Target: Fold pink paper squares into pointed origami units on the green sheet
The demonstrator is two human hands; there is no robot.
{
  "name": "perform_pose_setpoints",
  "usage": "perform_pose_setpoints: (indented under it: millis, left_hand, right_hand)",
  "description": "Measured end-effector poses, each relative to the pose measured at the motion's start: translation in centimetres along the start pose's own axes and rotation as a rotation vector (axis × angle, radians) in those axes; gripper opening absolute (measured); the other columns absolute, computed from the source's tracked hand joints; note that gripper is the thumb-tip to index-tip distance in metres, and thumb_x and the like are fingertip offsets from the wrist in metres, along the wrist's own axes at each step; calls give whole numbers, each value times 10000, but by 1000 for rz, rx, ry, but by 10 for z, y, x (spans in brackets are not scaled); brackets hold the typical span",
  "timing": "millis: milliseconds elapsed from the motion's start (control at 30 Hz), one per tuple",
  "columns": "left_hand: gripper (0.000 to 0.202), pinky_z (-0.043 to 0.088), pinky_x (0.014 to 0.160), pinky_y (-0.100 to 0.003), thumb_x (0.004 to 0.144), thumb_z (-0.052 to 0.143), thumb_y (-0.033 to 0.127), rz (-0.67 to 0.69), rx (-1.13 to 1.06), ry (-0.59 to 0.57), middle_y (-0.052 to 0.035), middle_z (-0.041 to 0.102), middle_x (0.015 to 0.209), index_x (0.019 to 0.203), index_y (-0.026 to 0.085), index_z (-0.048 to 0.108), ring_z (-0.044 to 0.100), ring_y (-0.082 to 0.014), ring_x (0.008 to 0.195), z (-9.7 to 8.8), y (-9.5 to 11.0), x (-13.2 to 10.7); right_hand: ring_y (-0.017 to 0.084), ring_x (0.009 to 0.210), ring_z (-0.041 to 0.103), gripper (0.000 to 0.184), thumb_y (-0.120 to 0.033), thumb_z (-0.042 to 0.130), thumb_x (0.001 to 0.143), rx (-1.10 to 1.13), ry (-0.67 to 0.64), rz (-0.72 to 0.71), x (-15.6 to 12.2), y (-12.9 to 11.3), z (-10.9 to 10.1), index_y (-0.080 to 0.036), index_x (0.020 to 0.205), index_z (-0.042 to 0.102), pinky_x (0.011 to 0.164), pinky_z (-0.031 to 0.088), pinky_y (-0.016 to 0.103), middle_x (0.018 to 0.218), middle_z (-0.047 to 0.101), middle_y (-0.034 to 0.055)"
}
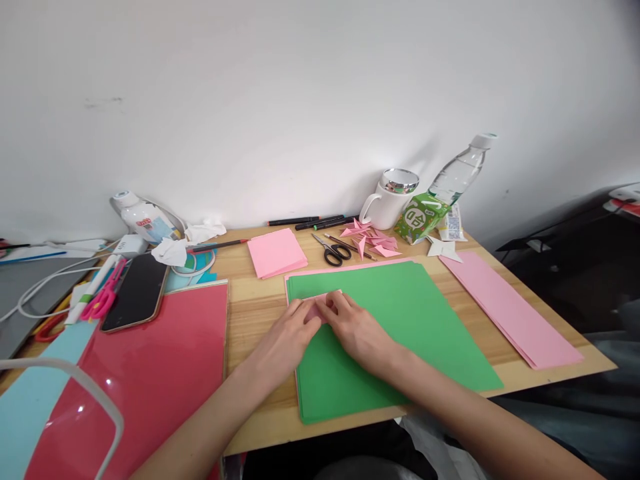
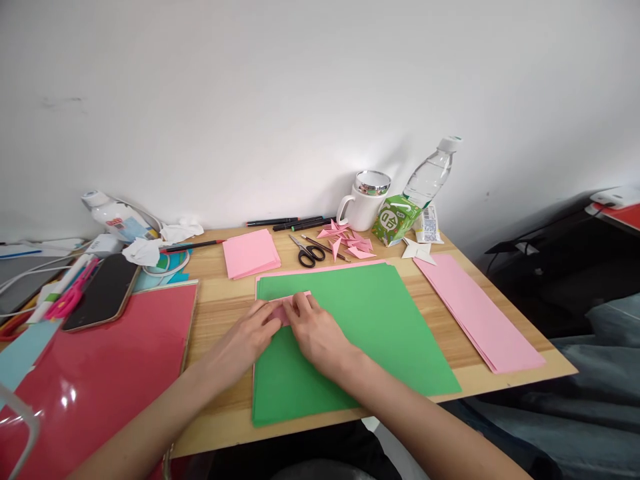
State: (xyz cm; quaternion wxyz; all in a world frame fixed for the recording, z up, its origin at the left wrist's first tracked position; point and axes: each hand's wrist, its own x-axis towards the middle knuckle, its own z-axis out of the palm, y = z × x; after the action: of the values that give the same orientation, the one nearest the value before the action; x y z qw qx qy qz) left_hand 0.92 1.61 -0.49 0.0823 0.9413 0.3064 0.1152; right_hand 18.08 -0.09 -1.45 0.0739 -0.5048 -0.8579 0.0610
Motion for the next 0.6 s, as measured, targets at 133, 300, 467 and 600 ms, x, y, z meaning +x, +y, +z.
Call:
perform_pose_setpoints:
  millis: [133,300,467,600]
  left_hand:
    - [162,487,878,-384,877,449,47,-52,9,-75,-104,565,1105,917,136,578,505,-226,1041,-2,4,1]
    - [149,466,895,-375,880,438,44,-19,28,-33,-103,544,1144,920,136,549,489,-228,1048,1,2,0]
    - [228,466,880,-373,869,377,4,-8,77,3,-100,553,1124,964,136,537,495,-228,1009,6,-3,-3]
    - [272,447,908,-378,875,342,2,0,118,6,-104,551,1144,1027,132,526,495,-232,1037,10,-4,-5]
  right_hand:
    - [248,901,508,340,-40,438,858,-131,-33,47,3,-9,0,-89,1186,511,784,513,366,1035,530,153]
    - [238,894,531,324,-75,407,895,-157,-63,182,4,-16,1,-131,1205,485,665,521,302,1031,527,145]
    - [220,927,557,336,-90,396,915,-100,-68,221,3,-16,0,-142,1239,467,686,527,287,1050,528,138]
    - [209,933,573,378,-71,366,913,-93,-52,245,2,-17,1,-152,1272,453,696,529,277,1050,539,132]
